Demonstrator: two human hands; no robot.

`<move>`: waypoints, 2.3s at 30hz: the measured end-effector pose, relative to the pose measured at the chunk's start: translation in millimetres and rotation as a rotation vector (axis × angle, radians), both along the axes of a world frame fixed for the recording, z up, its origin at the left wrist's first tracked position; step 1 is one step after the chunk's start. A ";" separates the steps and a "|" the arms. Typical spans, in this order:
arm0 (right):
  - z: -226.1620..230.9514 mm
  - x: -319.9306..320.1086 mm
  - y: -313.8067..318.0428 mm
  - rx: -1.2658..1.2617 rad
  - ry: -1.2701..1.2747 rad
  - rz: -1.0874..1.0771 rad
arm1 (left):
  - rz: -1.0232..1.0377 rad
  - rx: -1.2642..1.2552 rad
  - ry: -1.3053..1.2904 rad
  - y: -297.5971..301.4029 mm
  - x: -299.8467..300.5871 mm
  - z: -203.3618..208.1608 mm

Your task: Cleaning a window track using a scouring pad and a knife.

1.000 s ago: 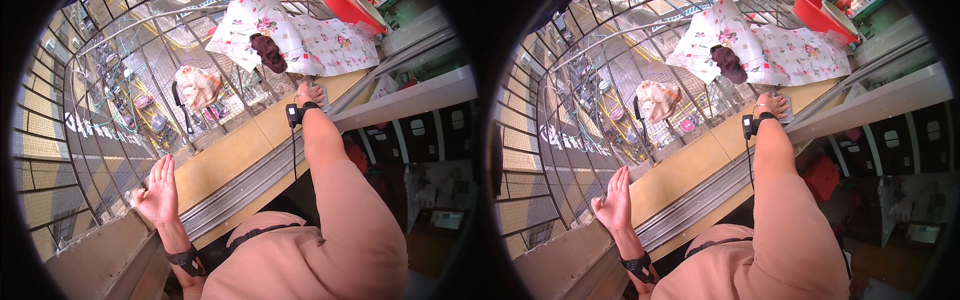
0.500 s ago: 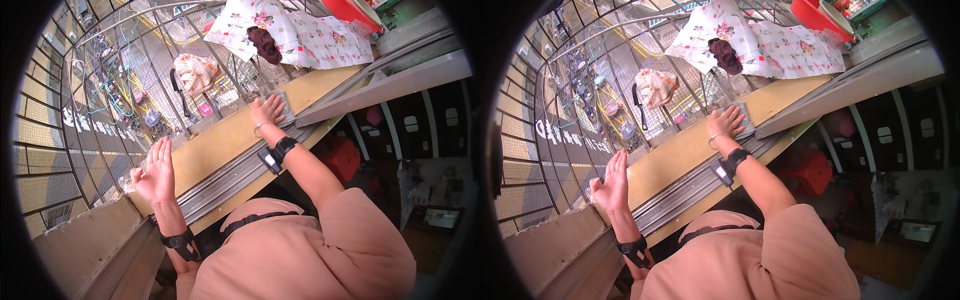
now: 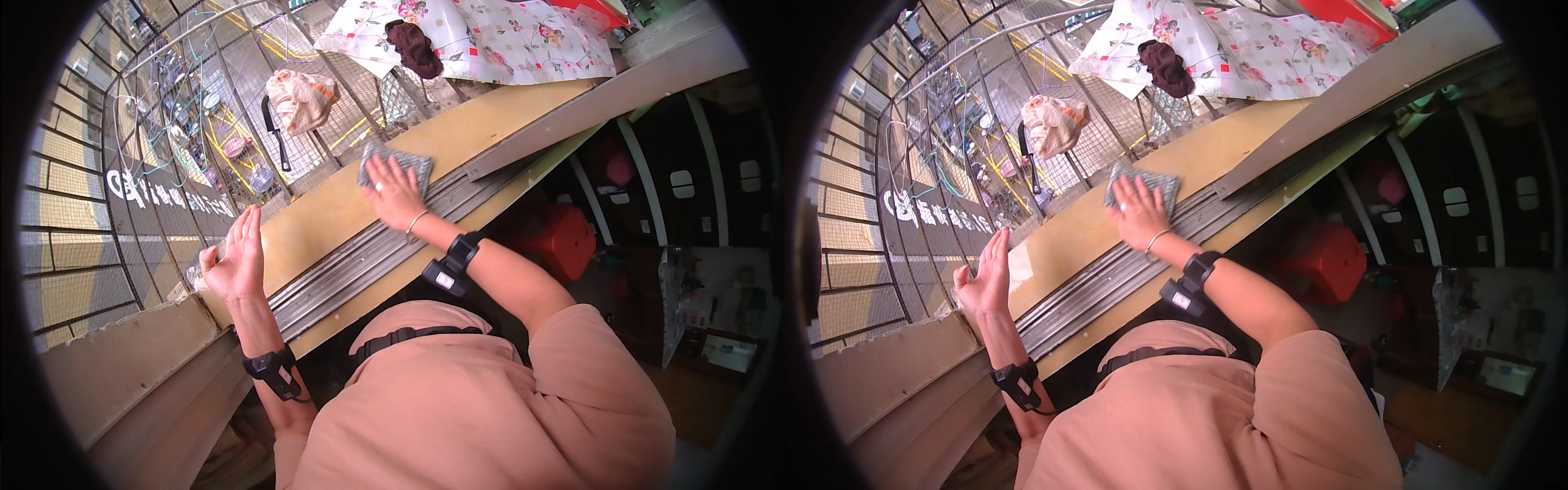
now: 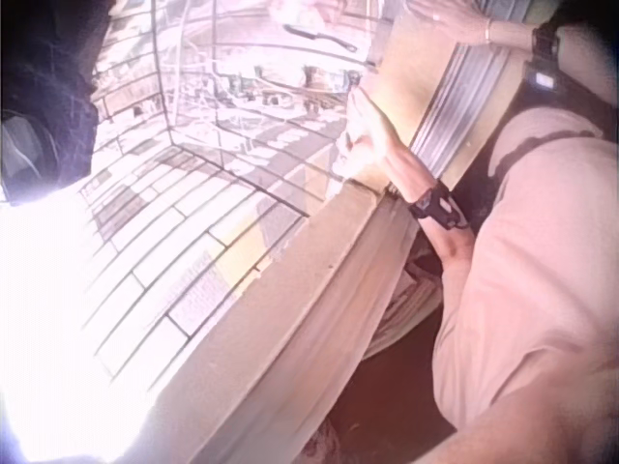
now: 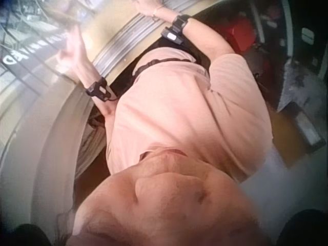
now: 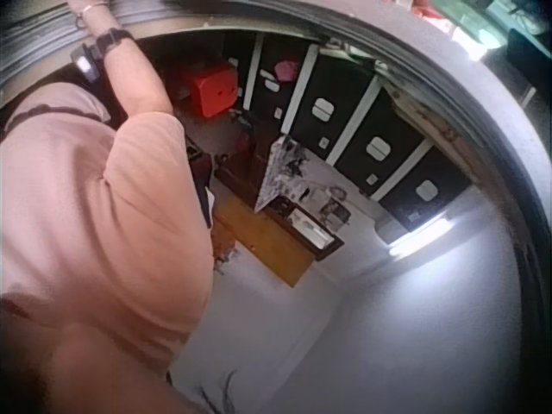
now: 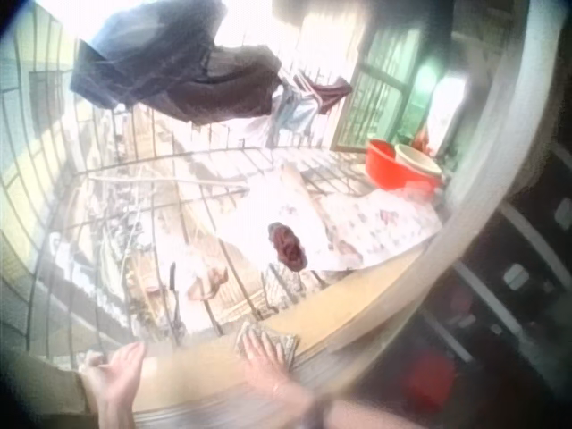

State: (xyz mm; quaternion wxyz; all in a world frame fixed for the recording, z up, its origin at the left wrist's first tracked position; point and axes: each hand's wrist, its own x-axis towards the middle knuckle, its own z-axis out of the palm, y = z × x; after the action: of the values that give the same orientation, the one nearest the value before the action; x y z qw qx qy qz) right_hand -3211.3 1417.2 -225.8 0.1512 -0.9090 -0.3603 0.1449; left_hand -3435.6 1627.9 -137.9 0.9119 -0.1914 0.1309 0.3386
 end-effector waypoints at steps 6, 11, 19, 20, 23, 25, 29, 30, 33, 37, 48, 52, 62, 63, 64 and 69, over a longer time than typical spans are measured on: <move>7.2 35.0 -13.3 -0.022 -0.005 -0.296 | -0.014 -0.028 0.003 -4.4 -1.5 -7.2; 18.7 -45.7 13.9 -0.014 0.101 0.084 | -0.027 0.005 0.052 -6.5 -7.2 -8.2; 10.5 -81.9 0.7 0.032 0.011 0.476 | -0.054 -0.032 0.062 -8.6 -22.1 -19.3; 7.6 -67.9 -7.9 0.023 -0.107 0.419 | -0.062 0.003 0.081 -10.8 -24.5 -14.5; -0.6 -28.5 -32.7 -0.009 -0.125 0.159 | -0.047 0.031 0.096 -10.4 -37.2 -17.6; 1.0 -26.7 -35.6 -0.009 -0.012 0.105 | -0.033 0.076 0.105 -13.2 -44.4 -21.3; 10.9 -100.5 -5.7 -0.062 0.040 0.244 | -0.042 0.135 0.113 -28.0 -52.0 -9.5; 13.9 -126.7 7.4 -0.065 0.016 0.336 | -0.042 0.149 0.107 -30.6 -55.3 -11.2; 13.4 -200.2 49.8 -0.048 0.009 0.568 | 0.000 0.052 0.080 -32.3 -68.3 -11.0; 13.3 -263.8 83.1 0.397 0.059 0.826 | -0.055 -0.024 0.008 -34.9 -80.7 -13.1; -7.6 -359.8 122.9 0.250 -0.014 1.236 | 0.019 -0.106 0.057 -53.2 -96.5 -22.4; -22.4 -318.0 106.7 0.337 0.091 1.360 | -0.018 -0.150 -0.006 -54.3 -93.6 -35.5; -3.0 -220.9 17.3 0.432 -0.165 0.985 | -0.067 -0.143 0.076 -33.3 -74.7 -47.2; 2.3 -206.7 5.5 0.405 -0.142 0.941 | -0.062 -0.129 0.086 -34.8 -74.8 -44.2; 5.7 -191.1 -6.6 0.377 -0.119 0.893 | -0.060 -0.117 0.096 -35.1 -72.5 -44.5; 14.9 -117.5 -76.7 0.318 -0.158 0.703 | -0.142 -0.105 -0.046 -33.7 -71.2 -57.5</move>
State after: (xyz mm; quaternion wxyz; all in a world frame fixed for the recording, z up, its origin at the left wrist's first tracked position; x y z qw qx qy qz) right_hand -3328.8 1340.5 -210.9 0.2029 -0.7039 -0.6781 0.0598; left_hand -3506.8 1594.2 -195.4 0.9250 -0.2372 0.1406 0.2613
